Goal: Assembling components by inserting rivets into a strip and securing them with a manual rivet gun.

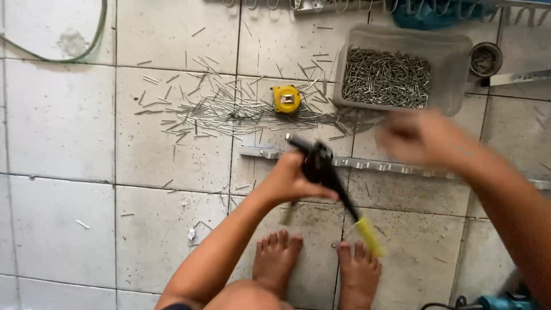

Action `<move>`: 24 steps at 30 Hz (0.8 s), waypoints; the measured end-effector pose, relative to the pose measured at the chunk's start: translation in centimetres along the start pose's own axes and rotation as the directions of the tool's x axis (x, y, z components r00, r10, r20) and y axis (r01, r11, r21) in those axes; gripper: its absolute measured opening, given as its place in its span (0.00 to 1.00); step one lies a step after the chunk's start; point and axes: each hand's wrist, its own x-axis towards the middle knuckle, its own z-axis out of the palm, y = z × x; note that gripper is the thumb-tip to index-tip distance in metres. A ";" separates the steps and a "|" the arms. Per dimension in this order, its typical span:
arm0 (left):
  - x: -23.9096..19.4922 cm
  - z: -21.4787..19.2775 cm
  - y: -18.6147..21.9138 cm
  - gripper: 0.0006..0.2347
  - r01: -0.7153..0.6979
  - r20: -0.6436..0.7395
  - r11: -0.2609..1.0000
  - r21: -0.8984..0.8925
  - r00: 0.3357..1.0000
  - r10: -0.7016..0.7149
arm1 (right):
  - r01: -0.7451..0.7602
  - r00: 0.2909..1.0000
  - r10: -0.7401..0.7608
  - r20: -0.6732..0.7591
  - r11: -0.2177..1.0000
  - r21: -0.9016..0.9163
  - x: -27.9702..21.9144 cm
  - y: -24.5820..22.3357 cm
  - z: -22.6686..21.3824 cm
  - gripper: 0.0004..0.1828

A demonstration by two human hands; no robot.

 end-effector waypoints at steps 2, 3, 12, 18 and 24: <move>-0.9 -1.5 1.8 0.21 -0.227 0.189 0.906 0.356 0.967 0.168 | 0.136 0.814 -0.307 -0.494 0.926 -0.352 8.8 4.8 -0.6 0.08; -1.6 -1.2 2.1 0.21 -0.223 0.189 0.904 0.364 0.968 0.163 | 0.143 0.812 -0.310 -0.495 0.927 -0.346 10.6 4.7 -1.0 0.08; -4.9 -0.7 2.2 0.27 0.026 0.184 0.776 0.631 0.966 -0.182 | 0.036 0.951 -0.180 -0.251 0.871 -0.490 14.5 4.1 -1.9 0.08; -4.3 0.1 1.1 0.19 0.040 0.186 0.781 0.623 0.963 -0.198 | -0.069 0.978 -0.023 -0.205 0.900 -0.430 10.9 2.3 -3.8 0.11; -3.7 2.4 -0.7 0.24 -0.134 0.279 0.636 0.760 0.951 -0.132 | 0.255 0.844 -0.329 -0.423 0.941 -0.223 3.8 -1.1 -2.6 0.12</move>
